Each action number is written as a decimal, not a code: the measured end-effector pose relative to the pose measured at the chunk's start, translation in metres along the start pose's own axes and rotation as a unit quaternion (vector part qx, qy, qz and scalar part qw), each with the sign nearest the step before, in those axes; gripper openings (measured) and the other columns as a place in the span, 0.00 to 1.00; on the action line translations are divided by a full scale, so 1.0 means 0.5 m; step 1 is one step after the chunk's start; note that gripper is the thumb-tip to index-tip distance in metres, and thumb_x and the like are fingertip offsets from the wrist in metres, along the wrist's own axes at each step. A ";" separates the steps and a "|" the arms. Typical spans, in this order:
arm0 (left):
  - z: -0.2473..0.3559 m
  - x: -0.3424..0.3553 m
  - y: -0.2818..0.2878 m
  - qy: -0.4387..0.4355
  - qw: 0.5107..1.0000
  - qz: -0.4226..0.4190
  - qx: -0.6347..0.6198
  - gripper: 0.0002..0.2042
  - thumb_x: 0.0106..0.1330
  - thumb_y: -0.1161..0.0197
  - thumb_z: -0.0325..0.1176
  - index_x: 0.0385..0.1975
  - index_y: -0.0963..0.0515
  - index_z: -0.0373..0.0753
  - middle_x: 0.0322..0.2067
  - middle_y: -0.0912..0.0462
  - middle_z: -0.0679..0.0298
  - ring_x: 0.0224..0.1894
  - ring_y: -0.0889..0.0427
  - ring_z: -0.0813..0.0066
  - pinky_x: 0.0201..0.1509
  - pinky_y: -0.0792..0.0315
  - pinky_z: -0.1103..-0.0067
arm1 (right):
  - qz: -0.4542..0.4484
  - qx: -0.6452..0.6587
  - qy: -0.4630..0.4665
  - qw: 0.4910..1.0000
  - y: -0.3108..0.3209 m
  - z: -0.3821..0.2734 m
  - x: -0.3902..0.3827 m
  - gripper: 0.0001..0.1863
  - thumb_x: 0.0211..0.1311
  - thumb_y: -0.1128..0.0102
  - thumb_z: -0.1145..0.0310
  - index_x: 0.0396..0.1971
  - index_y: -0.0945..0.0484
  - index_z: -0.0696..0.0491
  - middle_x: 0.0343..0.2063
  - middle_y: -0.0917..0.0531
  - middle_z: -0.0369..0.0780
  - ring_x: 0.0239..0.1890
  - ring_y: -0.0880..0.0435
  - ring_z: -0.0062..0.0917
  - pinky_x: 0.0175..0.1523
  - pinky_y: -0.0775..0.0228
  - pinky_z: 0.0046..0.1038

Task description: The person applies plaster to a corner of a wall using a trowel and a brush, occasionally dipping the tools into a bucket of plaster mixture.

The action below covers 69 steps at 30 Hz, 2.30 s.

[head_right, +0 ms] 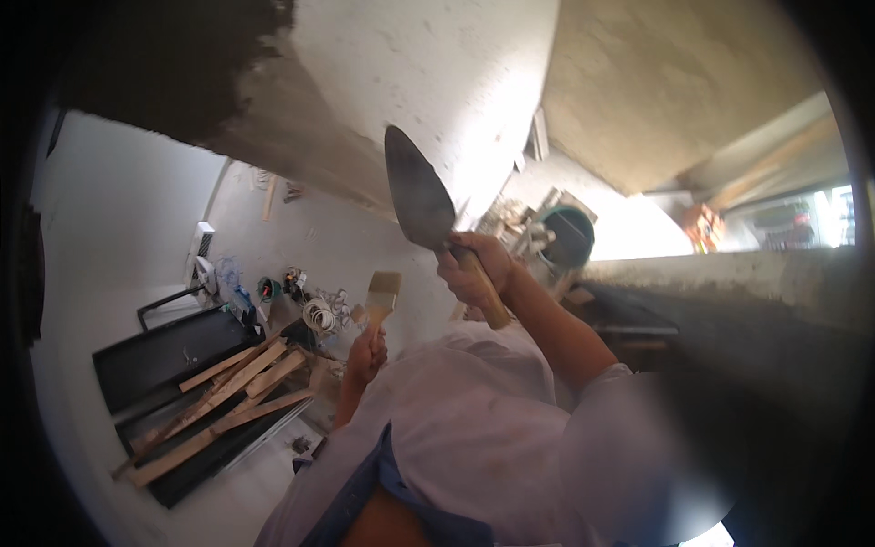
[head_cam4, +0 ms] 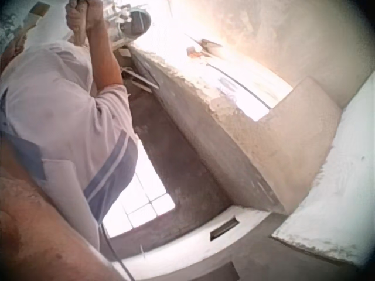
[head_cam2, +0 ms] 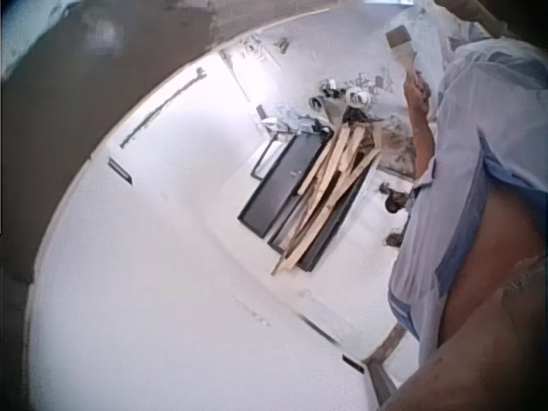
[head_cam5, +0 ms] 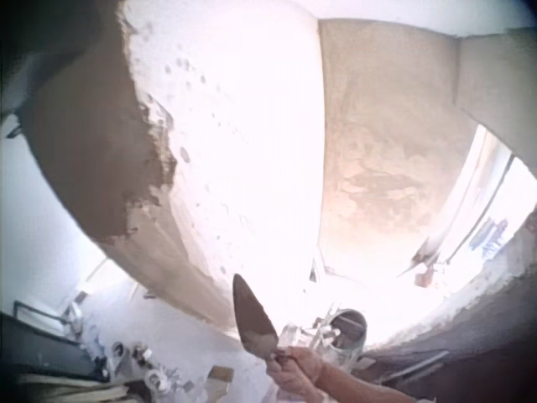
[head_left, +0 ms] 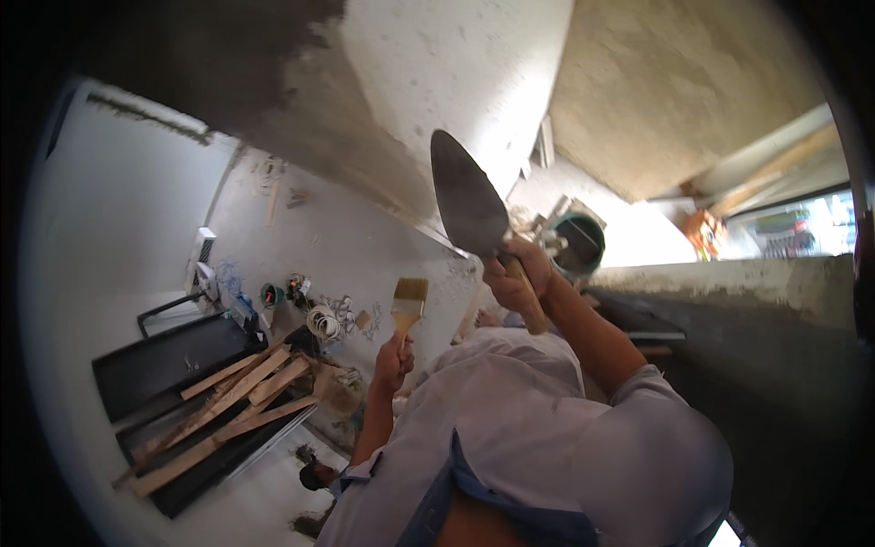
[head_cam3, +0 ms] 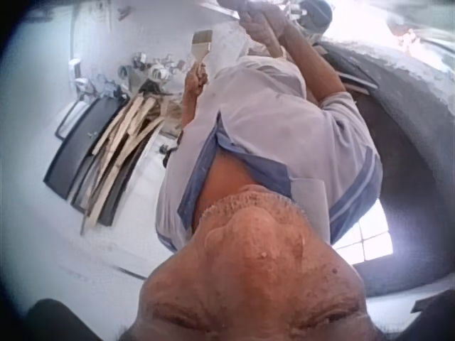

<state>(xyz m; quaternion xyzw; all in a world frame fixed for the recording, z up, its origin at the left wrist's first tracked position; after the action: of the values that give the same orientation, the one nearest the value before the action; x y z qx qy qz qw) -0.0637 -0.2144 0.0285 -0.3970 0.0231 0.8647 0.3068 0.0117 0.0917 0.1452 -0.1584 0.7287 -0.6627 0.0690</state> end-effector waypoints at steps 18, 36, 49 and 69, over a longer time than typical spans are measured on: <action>0.000 0.361 -0.342 -0.342 0.693 -0.291 0.564 0.07 0.64 0.49 0.30 0.36 0.27 0.35 0.26 0.26 0.58 0.24 0.27 0.63 0.29 0.33 0.70 | 0.788 -0.104 0.192 0.576 0.301 0.068 -0.595 0.18 0.55 0.43 0.76 0.46 0.33 0.52 0.20 0.29 0.34 0.13 0.28 0.18 0.16 0.33 0.23; -0.738 1.063 -0.756 -0.087 0.641 -0.293 0.704 0.13 0.62 0.48 0.33 0.37 0.21 0.30 0.41 0.19 0.41 0.43 0.17 0.48 0.44 0.22 0.64 | 0.827 -0.012 0.121 0.548 0.603 0.147 -0.707 0.26 0.54 0.47 0.80 0.56 0.35 0.58 0.24 0.27 0.38 0.15 0.28 0.19 0.17 0.34 0.23; -0.689 0.958 -0.720 -0.377 0.595 -0.290 0.648 0.12 0.65 0.50 0.34 0.30 0.22 0.34 0.23 0.20 0.54 0.28 0.18 0.55 0.33 0.25 0.64 | 0.805 -0.124 0.109 0.570 0.584 0.109 -0.716 0.25 0.56 0.46 0.76 0.56 0.35 0.56 0.26 0.27 0.36 0.16 0.28 0.17 0.19 0.32 0.21; -0.265 0.080 -0.052 0.006 0.988 0.071 0.140 0.15 0.65 0.46 0.31 0.50 0.28 0.35 0.35 0.22 0.60 0.37 0.23 0.67 0.45 0.27 0.73 | 0.410 -0.184 -0.339 0.827 0.328 0.000 -0.203 0.21 0.62 0.57 0.63 0.55 0.34 0.51 0.27 0.28 0.37 0.19 0.28 0.20 0.18 0.33 0.23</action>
<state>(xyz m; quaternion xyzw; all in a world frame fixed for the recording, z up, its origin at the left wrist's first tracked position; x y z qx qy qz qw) 0.0197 -0.2107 -0.0847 -0.3529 0.1736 0.8700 0.2974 0.0841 0.1362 -0.0279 -0.0697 0.7655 -0.3320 0.5468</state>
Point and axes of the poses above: each hand's wrist, its own x-axis towards the middle knuckle, its own y-axis out of the back of the hand, z = x × y, the point moved 5 cm from there along x, towards the middle knuckle
